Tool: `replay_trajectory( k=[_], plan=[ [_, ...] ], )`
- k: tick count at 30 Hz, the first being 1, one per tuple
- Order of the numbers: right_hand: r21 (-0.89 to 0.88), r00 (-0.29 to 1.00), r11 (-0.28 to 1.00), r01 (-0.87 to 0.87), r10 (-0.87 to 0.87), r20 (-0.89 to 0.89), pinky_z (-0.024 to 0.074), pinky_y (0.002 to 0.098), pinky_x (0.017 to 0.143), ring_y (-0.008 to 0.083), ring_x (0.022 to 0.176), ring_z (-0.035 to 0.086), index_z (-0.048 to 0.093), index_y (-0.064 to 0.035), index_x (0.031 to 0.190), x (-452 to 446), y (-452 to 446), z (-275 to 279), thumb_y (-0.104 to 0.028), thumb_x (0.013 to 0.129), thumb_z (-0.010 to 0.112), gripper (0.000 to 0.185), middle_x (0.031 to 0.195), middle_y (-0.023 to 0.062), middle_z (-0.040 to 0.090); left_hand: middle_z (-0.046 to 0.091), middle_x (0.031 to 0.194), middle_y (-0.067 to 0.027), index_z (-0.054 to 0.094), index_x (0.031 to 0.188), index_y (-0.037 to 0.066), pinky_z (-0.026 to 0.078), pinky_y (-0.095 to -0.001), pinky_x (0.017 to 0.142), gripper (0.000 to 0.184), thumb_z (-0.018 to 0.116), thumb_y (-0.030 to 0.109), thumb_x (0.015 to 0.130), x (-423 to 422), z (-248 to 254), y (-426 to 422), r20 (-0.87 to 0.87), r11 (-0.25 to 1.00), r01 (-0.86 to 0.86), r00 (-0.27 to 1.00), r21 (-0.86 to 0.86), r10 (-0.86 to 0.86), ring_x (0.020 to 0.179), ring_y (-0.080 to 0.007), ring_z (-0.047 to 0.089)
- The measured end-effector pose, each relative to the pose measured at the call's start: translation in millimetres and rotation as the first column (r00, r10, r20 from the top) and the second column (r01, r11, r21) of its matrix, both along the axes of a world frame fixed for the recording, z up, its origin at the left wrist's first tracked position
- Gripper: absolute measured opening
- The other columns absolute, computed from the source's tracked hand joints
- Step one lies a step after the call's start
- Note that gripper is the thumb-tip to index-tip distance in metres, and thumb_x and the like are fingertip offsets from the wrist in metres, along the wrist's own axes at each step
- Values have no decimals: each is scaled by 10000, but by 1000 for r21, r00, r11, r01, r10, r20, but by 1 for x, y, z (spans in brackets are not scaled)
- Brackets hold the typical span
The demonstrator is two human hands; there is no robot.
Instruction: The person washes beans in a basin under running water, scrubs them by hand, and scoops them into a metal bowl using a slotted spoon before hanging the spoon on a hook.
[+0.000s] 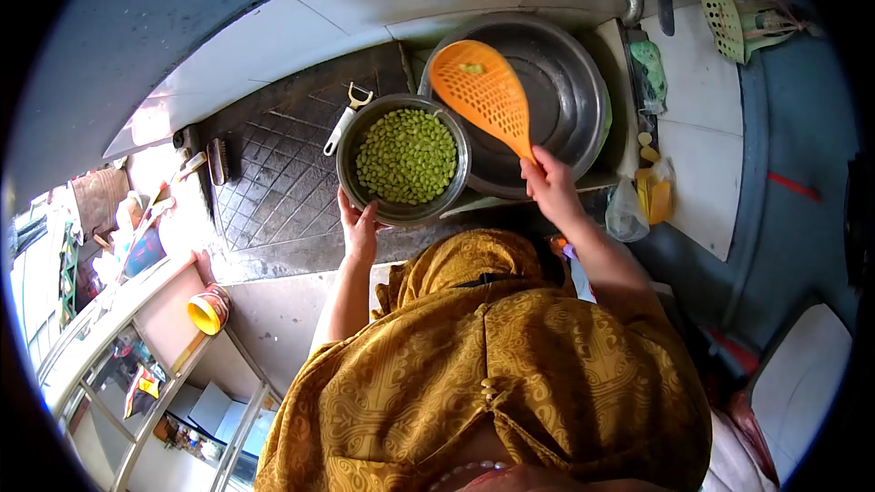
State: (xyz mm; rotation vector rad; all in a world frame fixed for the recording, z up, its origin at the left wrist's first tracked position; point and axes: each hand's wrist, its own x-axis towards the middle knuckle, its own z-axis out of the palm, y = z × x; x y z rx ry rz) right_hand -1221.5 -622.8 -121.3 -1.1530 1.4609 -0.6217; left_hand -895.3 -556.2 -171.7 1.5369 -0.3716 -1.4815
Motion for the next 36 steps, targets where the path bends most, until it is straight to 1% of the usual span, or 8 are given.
replay_trajectory(
  k=[2, 7, 14, 18, 20, 23, 30, 36],
  plan=[
    [-518, 934, 823, -233, 42, -354, 468, 360, 554, 280, 638, 596, 540, -81, 1239, 16, 11, 10, -65, 902, 535, 338, 855, 116, 606, 541, 1189, -137, 155, 1437, 224, 610, -341, 610, 700, 468, -58, 878, -2, 1, -3, -3, 1000, 2, 1000, -3, -2, 898, -231, 659],
    [-467, 867, 857, -216, -51, -495, 488, 434, 656, 382, 814, 610, 560, -67, 1152, 11, 19, 21, -28, 870, 528, 287, 933, 178, 587, 483, 1257, -144, 182, 1439, 244, 598, -323, 599, 702, 465, -55, 870, -5, 3, -8, 5, 999, 53, 999, -4, -53, 948, -263, 631],
    [178, 567, 983, -51, 175, -805, 486, 478, 792, 399, 927, 605, 589, -20, 1065, -73, -7, -49, -127, 867, 503, 241, 944, 240, 633, 468, 1273, -138, 189, 1430, 229, 615, -354, 619, 697, 461, -72, 863, 11, 0, 5, -26, 999, -9, 1000, -35, 8, 978, -284, 623],
    [170, 753, 976, -133, 211, -623, 452, 482, 848, 419, 987, 564, 594, -37, 1044, -65, -3, -94, -143, 840, 523, 241, 999, 214, 630, 463, 1278, -140, 188, 1422, 206, 620, -364, 610, 676, 456, -68, 866, 22, 6, 17, -4, 999, -34, 999, -26, 34, 980, -283, 626],
    [38, 752, 961, -275, 239, -614, 502, 444, 693, 341, 830, 632, 598, -35, 1014, -54, 5, -108, -156, 868, 527, 203, 888, 186, 644, 462, 1278, -138, 185, 1420, 199, 622, -372, 622, 670, 456, -64, 867, 28, 5, 23, 8, 998, -56, 998, -26, 56, 987, -278, 624],
    [555, 957, 816, -159, 265, -115, 458, 319, 483, 171, 606, 583, 595, -63, 1013, -51, -7, -104, -179, 908, 534, 168, 737, 81, 585, 458, 1283, -139, 172, 1423, 203, 623, -371, 619, 682, 462, -59, 863, 33, 7, 33, 28, 996, -90, 996, -7, 90, 1003, -280, 617],
    [727, 897, 632, -269, -110, 428, 328, 199, 449, 65, 541, 429, 547, -96, 1135, -66, -6, -90, -187, 933, 548, 221, 728, -24, 485, 451, 1286, -142, 173, 1424, 200, 624, -357, 604, 699, 461, -63, 844, 33, 6, 41, 30, 991, -134, 991, 11, 133, 996, -279, 620],
    [570, 996, 817, -87, 88, 27, 325, 219, 415, 62, 490, 421, 551, -91, 1126, -98, -19, -61, -138, 936, 513, 199, 678, -25, 475, 468, 1264, -143, 178, 1420, 209, 622, -354, 580, 699, 464, -58, 841, 29, 10, 34, 2, 994, -111, 994, 4, 111, 948, -286, 638]
  ],
)
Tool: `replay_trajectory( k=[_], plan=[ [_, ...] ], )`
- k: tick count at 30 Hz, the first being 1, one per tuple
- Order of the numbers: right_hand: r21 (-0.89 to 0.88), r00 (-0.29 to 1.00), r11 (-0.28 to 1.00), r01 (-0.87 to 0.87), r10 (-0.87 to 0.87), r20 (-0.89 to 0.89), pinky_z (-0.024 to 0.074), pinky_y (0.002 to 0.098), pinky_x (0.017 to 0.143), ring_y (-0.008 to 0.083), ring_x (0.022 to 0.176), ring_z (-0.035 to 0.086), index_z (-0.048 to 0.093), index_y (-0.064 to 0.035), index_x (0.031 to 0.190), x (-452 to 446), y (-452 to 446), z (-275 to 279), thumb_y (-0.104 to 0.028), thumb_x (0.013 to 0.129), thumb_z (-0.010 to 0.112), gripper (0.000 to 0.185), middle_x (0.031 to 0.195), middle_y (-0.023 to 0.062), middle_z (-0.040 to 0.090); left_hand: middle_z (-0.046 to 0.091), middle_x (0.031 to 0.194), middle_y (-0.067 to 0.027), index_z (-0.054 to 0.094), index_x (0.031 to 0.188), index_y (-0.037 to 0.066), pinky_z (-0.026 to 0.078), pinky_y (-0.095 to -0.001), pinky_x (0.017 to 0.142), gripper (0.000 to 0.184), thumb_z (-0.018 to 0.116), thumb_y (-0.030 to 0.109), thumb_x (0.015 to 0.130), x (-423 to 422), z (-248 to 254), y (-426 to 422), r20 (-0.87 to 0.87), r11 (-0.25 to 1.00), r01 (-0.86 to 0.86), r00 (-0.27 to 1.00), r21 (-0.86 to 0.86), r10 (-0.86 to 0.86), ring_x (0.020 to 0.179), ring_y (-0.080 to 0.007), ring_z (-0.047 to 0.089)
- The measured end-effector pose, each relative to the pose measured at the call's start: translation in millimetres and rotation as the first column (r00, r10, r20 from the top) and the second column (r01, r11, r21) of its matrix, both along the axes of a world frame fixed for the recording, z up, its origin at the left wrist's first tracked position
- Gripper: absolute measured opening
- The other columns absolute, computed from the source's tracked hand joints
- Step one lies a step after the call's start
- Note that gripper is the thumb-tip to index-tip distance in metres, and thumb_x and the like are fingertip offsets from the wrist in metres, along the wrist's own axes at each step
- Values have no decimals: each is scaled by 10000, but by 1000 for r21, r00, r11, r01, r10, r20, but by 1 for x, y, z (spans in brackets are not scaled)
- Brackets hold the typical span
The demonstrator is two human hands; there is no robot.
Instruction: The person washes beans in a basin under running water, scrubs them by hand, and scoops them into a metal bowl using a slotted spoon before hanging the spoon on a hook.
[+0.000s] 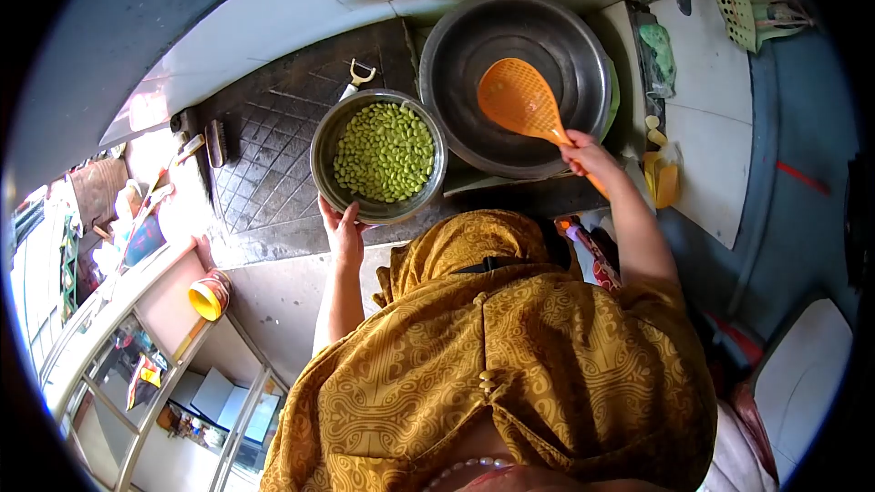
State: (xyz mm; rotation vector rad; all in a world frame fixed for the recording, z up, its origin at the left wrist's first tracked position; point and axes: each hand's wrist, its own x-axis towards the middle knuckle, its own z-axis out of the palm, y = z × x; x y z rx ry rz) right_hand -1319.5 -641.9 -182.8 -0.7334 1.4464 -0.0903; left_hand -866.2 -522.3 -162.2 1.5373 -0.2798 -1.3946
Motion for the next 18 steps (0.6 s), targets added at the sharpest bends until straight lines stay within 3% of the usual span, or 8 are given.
replay_trajectory(
  k=[1, 2, 4, 8, 10, 12, 14, 18],
  plan=[
    [-95, 999, 995, -24, 19, -47, 307, 207, 399, 44, 478, 398, 569, -97, 1084, -10, 0, 0, -147, 932, 519, 168, 660, -31, 459, 476, 1255, -143, 174, 1423, 207, 622, -352, 583, 696, 463, -61, 849, -1, 1, -1, -3, 1000, 1, 1000, -3, -1, 936, -280, 643],
    [-121, 971, 985, -121, 92, -223, 431, 289, 476, 144, 563, 559, 589, -97, 1107, -22, -3, 1, -168, 907, 549, 216, 740, 50, 589, 484, 1246, -144, 171, 1427, 205, 621, -350, 587, 693, 461, -63, 857, -2, 2, -2, -6, 1000, 3, 1000, -7, -3, 923, -275, 648],
    [-310, 742, 819, -482, 194, -642, 507, 386, 687, 283, 827, 652, 587, -121, 1182, -31, -1, 0, -172, 885, 549, 304, 948, 146, 664, 491, 1238, -144, 169, 1430, 203, 620, -348, 591, 689, 458, -67, 865, -2, 0, -4, -12, 1000, 8, 1000, -11, -8, 917, -269, 651],
    [-146, 552, 810, -569, 244, -797, 483, 429, 833, 332, 1000, 607, 584, -153, 1224, -14, 4, 33, -155, 871, 525, 358, 1073, 166, 639, 483, 1253, -142, 176, 1433, 203, 621, -351, 598, 685, 456, -66, 868, -3, -4, -4, -16, 1000, 8, 1000, -19, -9, 944, -269, 643],
    [-107, 589, 853, -512, 258, -766, 473, 422, 842, 340, 1000, 599, 609, -132, 1168, -3, 10, 18, -152, 860, 526, 320, 1041, 168, 646, 477, 1264, -141, 181, 1433, 205, 620, -353, 605, 682, 457, -64, 871, -4, -6, -4, -14, 1000, 13, 1000, -25, -13, 957, -269, 639],
    [-159, 804, 913, -376, 236, -545, 512, 393, 670, 304, 801, 645, 623, -103, 1086, 8, 17, -8, -160, 870, 525, 244, 912, 157, 663, 472, 1274, -139, 185, 1434, 210, 619, -357, 615, 679, 458, -61, 874, -4, -8, -3, -9, 999, 25, 1000, -28, -26, 968, -268, 635],
    [55, 967, 998, -23, 37, -253, 452, 304, 462, 187, 570, 573, 603, -82, 1030, 32, 18, -25, -138, 889, 515, 175, 767, 87, 608, 472, 1268, -140, 187, 1423, 186, 622, -364, 610, 664, 467, -48, 869, -5, -6, -3, -14, 999, 26, 1000, -36, -26, 975, -274, 632],
    [164, 964, 959, 230, -248, 96, 355, 228, 393, 96, 500, 452, 567, -75, 1032, 73, 9, -49, -88, 896, 511, 148, 692, 12, 505, 486, 1250, -137, 201, 1415, 177, 622, -362, 603, 646, 470, -38, 869, -8, -3, -2, 2, 999, 37, 999, -36, -37, 956, -274, 640]
  ],
)
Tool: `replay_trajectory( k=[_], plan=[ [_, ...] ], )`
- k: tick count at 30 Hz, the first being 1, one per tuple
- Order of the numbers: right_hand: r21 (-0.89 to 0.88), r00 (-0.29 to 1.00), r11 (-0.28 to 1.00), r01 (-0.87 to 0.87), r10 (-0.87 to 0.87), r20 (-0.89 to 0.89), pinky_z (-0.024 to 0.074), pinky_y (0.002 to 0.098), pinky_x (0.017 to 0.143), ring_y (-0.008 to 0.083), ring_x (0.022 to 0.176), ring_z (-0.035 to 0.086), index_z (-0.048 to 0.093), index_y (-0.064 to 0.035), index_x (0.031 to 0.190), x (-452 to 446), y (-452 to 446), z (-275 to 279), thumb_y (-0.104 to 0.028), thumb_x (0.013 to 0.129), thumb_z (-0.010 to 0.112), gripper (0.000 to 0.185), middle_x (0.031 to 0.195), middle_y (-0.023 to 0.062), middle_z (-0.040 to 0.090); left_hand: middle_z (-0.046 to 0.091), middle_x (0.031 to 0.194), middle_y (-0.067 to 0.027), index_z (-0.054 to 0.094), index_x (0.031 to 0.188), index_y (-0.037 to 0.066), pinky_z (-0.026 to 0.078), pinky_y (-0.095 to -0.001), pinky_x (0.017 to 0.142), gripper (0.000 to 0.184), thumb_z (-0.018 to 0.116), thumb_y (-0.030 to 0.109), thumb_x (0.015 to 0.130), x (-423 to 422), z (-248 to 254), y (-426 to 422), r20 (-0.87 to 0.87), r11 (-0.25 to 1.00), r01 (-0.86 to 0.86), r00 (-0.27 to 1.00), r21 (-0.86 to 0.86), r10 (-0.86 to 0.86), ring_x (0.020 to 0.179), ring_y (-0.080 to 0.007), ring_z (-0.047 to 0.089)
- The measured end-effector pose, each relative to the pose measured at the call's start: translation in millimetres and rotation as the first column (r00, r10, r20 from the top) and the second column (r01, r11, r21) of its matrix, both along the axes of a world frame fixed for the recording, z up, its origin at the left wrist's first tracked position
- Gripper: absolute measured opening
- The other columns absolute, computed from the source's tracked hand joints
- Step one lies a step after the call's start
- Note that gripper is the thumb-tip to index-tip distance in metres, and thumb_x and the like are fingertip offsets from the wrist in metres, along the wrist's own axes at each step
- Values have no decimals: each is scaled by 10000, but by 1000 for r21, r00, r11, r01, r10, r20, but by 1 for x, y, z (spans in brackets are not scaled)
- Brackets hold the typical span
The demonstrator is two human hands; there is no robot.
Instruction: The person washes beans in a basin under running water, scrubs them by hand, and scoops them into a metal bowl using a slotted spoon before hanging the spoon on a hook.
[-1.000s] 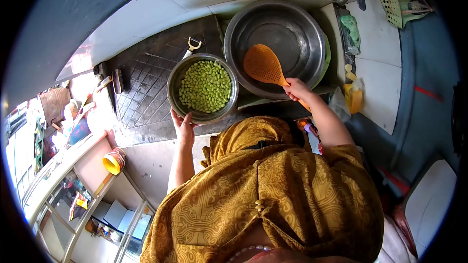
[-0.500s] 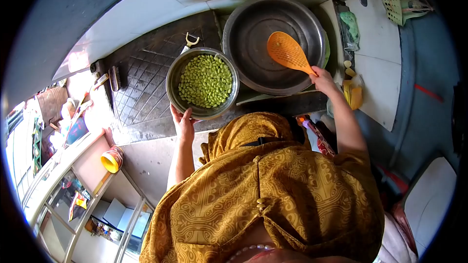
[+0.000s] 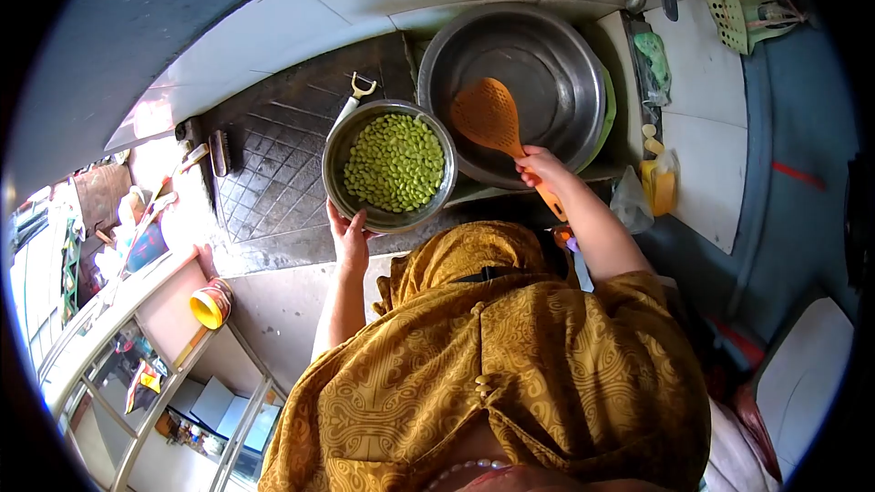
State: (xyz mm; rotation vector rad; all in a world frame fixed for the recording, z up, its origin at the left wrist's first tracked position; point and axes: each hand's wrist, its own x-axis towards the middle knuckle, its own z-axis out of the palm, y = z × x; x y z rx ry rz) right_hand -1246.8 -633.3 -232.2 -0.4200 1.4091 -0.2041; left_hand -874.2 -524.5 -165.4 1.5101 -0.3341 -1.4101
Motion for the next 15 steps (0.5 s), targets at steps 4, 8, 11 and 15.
replay_trajectory(
  k=[4, 8, 11, 15],
  plan=[
    [-34, 977, 994, 101, -92, 192, 378, 212, 435, 92, 533, 469, 566, -83, 1035, 13, -23, -8, -111, 905, 526, 139, 722, 13, 516, 520, 1220, -143, 186, 1433, 220, 611, -338, 621, 690, 462, -67, 870, 0, 3, -1, -11, 999, 15, 1000, 38, -15, 902, -254, 659],
    [-120, 983, 985, 125, -106, 152, 371, 196, 453, 79, 536, 457, 578, -87, 1064, 10, -44, 9, -147, 910, 553, 167, 728, 2, 513, 521, 1217, -144, 181, 1435, 219, 611, -331, 613, 690, 458, -65, 871, -2, 1, -2, -18, 1000, 5, 1000, 10, -5, 908, -251, 657],
    [-170, 970, 965, 198, -168, 173, 385, 198, 452, 78, 531, 475, 590, -91, 1063, -8, -49, 19, -156, 917, 558, 163, 726, -4, 528, 517, 1222, -145, 178, 1435, 210, 612, -331, 615, 683, 455, -61, 873, -2, 2, -3, -38, 1000, 16, 999, 7, -15, 918, -253, 654],
    [-246, 964, 932, 265, -247, 102, 385, 200, 450, 72, 531, 477, 608, -97, 1109, -35, -47, 32, -159, 927, 546, 203, 721, -13, 518, 507, 1230, -148, 178, 1429, 195, 619, -342, 619, 671, 451, -55, 870, -3, 1, -4, -41, 1000, 14, 999, 10, -14, 921, -259, 654]
  ],
)
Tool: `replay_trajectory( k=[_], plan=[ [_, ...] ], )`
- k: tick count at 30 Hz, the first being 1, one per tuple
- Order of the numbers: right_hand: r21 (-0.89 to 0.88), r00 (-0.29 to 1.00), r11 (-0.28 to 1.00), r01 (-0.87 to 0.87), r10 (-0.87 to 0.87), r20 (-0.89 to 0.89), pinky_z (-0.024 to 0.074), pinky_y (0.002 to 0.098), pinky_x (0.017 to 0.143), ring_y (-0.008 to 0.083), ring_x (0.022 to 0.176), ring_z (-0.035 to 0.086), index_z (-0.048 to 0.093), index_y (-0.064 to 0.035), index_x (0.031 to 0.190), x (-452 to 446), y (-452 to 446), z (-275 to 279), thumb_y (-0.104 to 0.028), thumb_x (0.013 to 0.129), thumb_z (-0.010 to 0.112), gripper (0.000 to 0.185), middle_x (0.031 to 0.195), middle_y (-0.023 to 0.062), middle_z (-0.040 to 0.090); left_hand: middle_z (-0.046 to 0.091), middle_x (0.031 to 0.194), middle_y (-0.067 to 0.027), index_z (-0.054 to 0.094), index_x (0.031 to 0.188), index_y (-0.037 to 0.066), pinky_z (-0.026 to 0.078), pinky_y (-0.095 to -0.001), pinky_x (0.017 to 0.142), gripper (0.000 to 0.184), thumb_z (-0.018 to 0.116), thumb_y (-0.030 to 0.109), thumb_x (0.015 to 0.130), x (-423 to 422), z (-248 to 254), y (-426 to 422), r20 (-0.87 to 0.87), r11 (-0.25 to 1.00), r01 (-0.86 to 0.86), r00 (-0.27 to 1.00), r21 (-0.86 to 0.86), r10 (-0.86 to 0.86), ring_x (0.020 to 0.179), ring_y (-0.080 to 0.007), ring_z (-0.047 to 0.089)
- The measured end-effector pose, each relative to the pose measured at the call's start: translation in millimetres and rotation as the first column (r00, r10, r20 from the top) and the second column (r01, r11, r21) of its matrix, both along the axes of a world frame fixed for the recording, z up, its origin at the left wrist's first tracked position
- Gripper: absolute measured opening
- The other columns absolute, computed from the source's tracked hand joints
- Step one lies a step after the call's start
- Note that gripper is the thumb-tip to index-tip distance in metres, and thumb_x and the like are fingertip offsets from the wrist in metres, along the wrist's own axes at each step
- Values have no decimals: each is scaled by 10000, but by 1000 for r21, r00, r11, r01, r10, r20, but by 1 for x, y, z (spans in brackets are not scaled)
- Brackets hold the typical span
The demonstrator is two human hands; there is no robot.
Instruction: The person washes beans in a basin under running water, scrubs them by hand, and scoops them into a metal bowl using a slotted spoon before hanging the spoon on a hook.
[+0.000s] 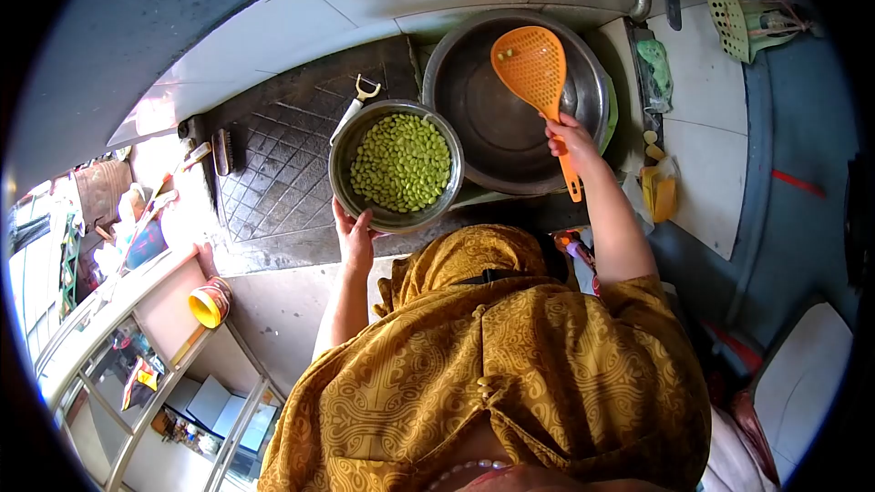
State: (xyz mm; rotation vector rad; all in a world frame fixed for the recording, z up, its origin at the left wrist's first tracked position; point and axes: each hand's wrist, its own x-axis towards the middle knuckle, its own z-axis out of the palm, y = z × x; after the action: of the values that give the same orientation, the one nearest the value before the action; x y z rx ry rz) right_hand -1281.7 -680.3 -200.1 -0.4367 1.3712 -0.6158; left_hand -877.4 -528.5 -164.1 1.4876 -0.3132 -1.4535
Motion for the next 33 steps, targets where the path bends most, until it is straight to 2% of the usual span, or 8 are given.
replay_trajectory(
  k=[7, 10, 14, 20, 24, 29, 31, 33],
  plan=[
    [-37, 863, 999, 0, -18, -506, 376, 237, 385, 96, 455, 469, 597, -86, 1079, -12, 11, -17, -143, 910, 499, 203, 674, 10, 517, 499, 1237, -155, 175, 1424, 188, 624, -358, 617, 669, 452, -46, 861, -1, -2, -3, 3, 1000, 21, 1000, -8, -21, 914, -271, 656],
    [-6, 808, 1000, 21, -20, -589, 378, 247, 374, 106, 446, 472, 590, -78, 1063, -1, 15, -23, -141, 905, 490, 197, 662, 19, 522, 501, 1235, -155, 172, 1427, 192, 624, -365, 620, 677, 451, -50, 859, -2, -3, -3, 15, 999, 34, 999, 0, -34, 916, -275, 656],
    [27, 907, 999, 35, -20, -421, 372, 248, 359, 108, 450, 478, 591, -83, 1055, 18, 10, -40, -108, 902, 485, 188, 672, 24, 528, 524, 1218, -145, 171, 1439, 217, 612, -335, 590, 683, 468, -47, 882, -2, -6, -1, -10, 1000, 24, 1000, -3, -24, 888, -251, 663],
    [161, 956, 979, 127, -164, 242, 386, 218, 459, 91, 542, 473, 577, -68, 1038, 28, 12, -34, -109, 908, 526, 146, 711, 7, 499, 547, 1192, -147, 153, 1446, 219, 609, -338, 584, 697, 461, -52, 883, -8, -3, -6, 26, 999, 39, 999, 32, -40, 869, -246, 668],
    [55, 982, 994, 94, -101, 160, 369, 207, 473, 76, 550, 463, 576, -77, 1126, 39, 24, 39, -125, 929, 522, 209, 717, -6, 487, 554, 1180, -147, 117, 1450, 217, 607, -338, 578, 718, 447, -63, 878, -11, 0, -17, 8, 997, 72, 997, -5, -72, 864, -243, 668],
    [-394, 922, 898, -194, 29, -387, 397, 228, 493, 78, 572, 501, 560, -34, 1143, 56, 57, 103, -175, 960, 505, 238, 709, 8, 496, 535, 1199, -146, 114, 1443, 207, 616, -365, 608, 716, 449, -61, 869, -32, -6, -45, 11, 989, 139, 990, -44, -139, 886, -254, 658],
    [-554, 662, 639, -534, -92, -744, 482, 349, 612, 286, 725, 625, 535, -28, 1177, 57, 72, 102, -92, 931, 513, 256, 848, 145, 589, 530, 1203, -144, 125, 1437, 204, 617, -372, 620, 706, 448, -60, 867, -50, 4, -61, -16, 986, 157, 987, -52, -158, 887, -259, 656],
    [-364, 420, 598, -714, -50, -906, 494, 373, 658, 355, 812, 624, 543, -36, 1163, 61, 80, 120, -52, 910, 524, 254, 967, 174, 597, 530, 1199, -138, 152, 1423, 203, 618, -389, 624, 682, 439, -63, 864, -59, 6, -71, -22, 980, 185, 982, -67, -187, 905, -268, 654]
  ],
)
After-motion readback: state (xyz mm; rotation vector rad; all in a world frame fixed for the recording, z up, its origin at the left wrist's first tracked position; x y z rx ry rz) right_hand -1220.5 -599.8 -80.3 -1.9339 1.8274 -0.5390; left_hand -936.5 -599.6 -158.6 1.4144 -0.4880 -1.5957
